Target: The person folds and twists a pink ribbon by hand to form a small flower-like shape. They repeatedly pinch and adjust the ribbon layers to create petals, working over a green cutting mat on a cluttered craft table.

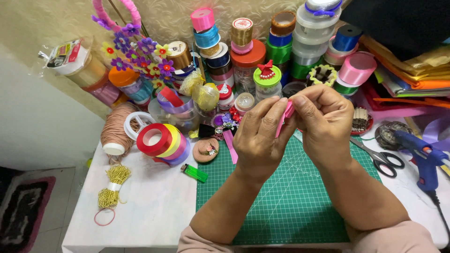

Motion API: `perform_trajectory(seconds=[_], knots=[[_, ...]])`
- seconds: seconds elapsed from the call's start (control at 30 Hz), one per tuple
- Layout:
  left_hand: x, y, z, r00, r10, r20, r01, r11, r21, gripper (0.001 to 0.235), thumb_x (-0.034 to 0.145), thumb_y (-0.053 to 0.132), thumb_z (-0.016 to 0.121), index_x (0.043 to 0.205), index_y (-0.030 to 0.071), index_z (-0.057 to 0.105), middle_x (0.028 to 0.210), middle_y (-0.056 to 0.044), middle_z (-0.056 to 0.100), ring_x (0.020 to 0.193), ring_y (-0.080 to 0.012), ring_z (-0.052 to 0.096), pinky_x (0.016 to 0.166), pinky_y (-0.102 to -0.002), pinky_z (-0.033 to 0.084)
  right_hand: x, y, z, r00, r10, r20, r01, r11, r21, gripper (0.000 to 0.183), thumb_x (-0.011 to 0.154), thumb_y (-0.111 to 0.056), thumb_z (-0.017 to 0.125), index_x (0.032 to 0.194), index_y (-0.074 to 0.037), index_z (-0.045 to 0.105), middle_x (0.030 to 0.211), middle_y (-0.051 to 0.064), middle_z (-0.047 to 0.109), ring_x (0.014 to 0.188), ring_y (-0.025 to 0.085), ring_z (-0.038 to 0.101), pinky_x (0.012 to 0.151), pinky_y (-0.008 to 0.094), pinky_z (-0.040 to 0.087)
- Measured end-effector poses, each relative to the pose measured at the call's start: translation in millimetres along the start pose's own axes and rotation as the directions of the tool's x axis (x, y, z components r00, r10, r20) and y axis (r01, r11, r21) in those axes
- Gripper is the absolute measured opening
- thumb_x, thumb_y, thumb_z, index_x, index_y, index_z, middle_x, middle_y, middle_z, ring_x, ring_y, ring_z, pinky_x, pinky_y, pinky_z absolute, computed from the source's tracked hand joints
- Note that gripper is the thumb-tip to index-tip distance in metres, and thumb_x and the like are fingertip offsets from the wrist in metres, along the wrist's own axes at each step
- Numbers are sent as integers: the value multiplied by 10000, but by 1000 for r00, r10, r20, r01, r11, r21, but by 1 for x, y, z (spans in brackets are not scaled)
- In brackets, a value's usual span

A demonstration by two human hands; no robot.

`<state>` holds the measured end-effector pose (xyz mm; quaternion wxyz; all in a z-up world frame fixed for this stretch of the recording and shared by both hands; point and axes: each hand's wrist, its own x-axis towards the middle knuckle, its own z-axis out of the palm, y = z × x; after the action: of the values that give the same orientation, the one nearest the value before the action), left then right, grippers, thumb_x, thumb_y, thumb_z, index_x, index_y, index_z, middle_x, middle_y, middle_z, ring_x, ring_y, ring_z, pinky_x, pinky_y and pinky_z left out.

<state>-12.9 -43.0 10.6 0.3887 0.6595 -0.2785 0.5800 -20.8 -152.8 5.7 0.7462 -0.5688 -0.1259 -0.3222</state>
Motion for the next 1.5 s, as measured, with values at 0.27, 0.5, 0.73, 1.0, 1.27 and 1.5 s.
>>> perform_trajectory(seconds=[0.27, 0.5, 0.73, 1.0, 1.27, 1.5], knots=[[3, 1, -2, 999, 43, -11, -43, 997, -68, 209, 872, 48, 826, 1070, 39, 762, 1029, -121, 730, 832, -241, 764, 747, -356, 650, 0, 9, -8, 999, -39, 7, 39, 999, 0, 125, 1015, -4, 645, 979, 115, 657, 536, 142, 552, 442, 61, 523, 382, 168, 326], [-2, -3, -2, 998, 59, 37, -56, 994, -95, 204, 897, 35, 818, 1094, 40, 767, 993, -122, 742, 814, -253, 764, 741, -358, 648, 2, 10, -12, 1000, -3, -2, 3, 1000, 21, 127, 1014, -23, 638, 958, 90, 650, 615, 197, 637, 479, 121, 603, 400, 171, 320], [11, -4, -17, 891, -329, 314, 437, 807, -396, 101, 931, 126, 786, 1026, 92, 777, 960, -70, 783, 874, -269, 786, 796, -363, 622, 11, 10, -18, 987, 113, 116, -122, 990, 75, 99, 967, -13, 665, 921, 73, 656, 542, 92, 528, 470, 5, 338, 408, 184, 283], [17, -11, -27, 545, -569, 616, 838, 332, -434, 181, 872, 115, 833, 1009, 8, 786, 816, -124, 741, 792, -161, 740, 707, -296, 655, 12, -3, -14, 973, 142, 182, -144, 990, -4, 107, 889, 52, 709, 974, 113, 685, 504, 21, 414, 459, 11, 325, 431, 171, 303], [24, -20, -26, 538, -574, 618, 842, 404, -358, 176, 838, 114, 853, 973, 17, 795, 739, -127, 736, 713, -171, 751, 638, -291, 648, 20, -1, -24, 948, 205, 241, -161, 969, -189, 133, 839, 36, 765, 961, 82, 740, 483, 20, 472, 446, -5, 389, 413, 156, 333], [24, -25, -28, 564, -541, 624, 808, 515, -285, 135, 853, 118, 841, 970, 60, 809, 709, -120, 725, 691, -186, 757, 616, -295, 635, 25, -15, -24, 932, 229, 280, -132, 936, -325, 136, 814, 28, 785, 947, 50, 782, 459, -16, 386, 453, 10, 335, 416, 159, 305]])
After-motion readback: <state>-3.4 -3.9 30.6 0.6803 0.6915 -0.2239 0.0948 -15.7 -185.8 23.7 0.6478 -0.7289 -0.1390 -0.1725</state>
